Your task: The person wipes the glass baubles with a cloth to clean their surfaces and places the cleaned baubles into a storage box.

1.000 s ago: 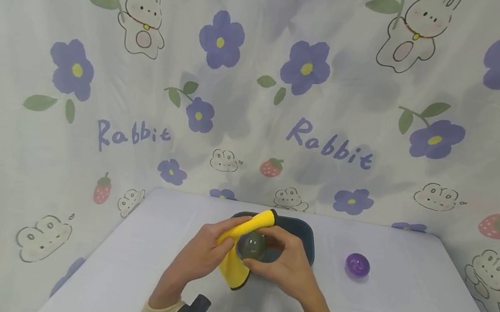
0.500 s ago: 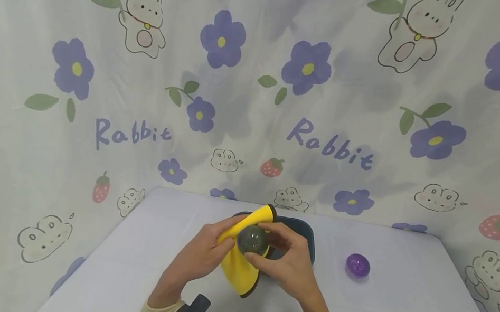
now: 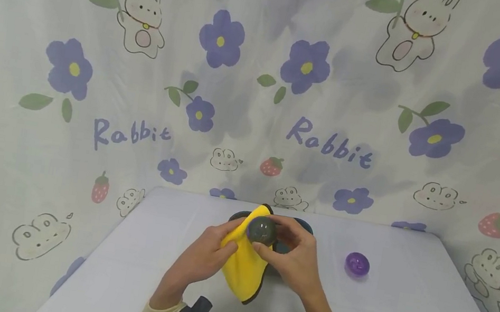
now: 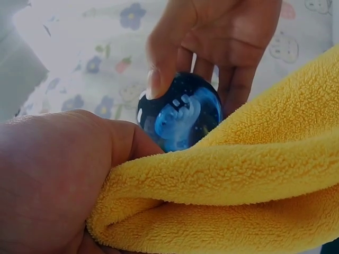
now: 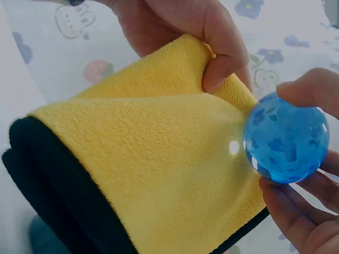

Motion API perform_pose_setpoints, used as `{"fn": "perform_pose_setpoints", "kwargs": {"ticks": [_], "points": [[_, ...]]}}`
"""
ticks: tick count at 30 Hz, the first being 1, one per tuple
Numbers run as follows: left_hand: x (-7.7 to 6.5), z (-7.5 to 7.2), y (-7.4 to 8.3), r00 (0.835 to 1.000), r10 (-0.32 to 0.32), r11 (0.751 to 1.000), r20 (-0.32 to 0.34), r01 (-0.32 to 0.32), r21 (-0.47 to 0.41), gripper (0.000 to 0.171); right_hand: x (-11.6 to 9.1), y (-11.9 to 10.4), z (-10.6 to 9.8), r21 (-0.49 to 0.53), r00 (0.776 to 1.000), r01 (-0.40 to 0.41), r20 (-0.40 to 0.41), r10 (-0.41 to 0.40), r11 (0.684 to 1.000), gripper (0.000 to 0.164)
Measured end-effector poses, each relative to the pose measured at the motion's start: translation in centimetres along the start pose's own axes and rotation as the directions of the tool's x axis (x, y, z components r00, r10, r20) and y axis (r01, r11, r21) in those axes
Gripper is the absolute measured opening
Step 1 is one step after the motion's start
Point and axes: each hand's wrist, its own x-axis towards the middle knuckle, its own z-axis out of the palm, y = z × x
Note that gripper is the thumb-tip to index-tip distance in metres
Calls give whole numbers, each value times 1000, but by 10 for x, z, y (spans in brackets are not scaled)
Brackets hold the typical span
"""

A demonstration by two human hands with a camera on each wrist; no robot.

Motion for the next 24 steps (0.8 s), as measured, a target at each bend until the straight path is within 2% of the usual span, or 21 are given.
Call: {"fn": "perform_pose_setpoints", "kwargs": {"ticks": [6,13,24], "points": [[-1,1,2,1000,5,1000,4,-5,-2,53,2,2,-2,-14,1000,-1,-26,1,1000,57],[-3,1,2,1000,3,1000,0,-3,9,53,3,1,-4,1,999,-43,-17,43,999,58],[-5,0,8,999,-27,999,-18,28,19,57,3,7,-12,-66,992,-126,-7,126,990,61]]}}
